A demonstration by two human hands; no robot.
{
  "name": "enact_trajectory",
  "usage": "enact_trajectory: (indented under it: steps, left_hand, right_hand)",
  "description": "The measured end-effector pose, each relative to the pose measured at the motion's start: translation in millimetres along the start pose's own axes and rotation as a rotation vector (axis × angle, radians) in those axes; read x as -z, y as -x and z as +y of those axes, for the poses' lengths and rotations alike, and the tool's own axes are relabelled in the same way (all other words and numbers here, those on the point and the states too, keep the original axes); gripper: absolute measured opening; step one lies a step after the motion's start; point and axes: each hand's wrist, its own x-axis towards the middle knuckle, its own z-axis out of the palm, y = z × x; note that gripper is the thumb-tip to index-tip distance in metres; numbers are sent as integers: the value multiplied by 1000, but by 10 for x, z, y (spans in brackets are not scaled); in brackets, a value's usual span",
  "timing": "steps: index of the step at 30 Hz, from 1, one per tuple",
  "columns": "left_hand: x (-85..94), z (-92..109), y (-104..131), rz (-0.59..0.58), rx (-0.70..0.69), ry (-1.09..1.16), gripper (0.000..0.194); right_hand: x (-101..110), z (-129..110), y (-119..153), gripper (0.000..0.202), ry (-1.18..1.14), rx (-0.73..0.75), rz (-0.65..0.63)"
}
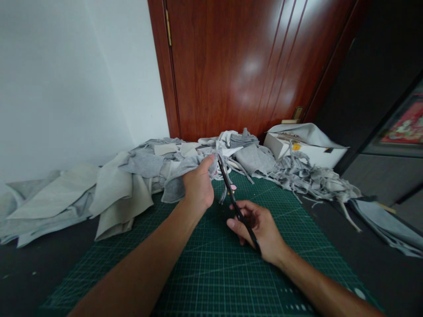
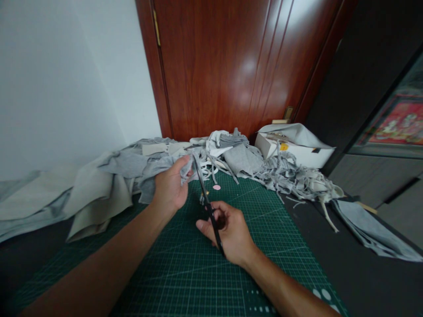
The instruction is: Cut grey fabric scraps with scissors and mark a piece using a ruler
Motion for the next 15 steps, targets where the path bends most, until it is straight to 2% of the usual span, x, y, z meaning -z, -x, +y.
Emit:
enact_trajectory:
  steps: [6,15]
  left_hand:
    - [-15,-95,65,12,-23,-11,32]
    - [-2,-188,150,-44,-22,-59,33]
  right_hand:
    - [-6,-2,-7,47,-1,46,18]
    - [28,-10,-23,43,-44,63,56]
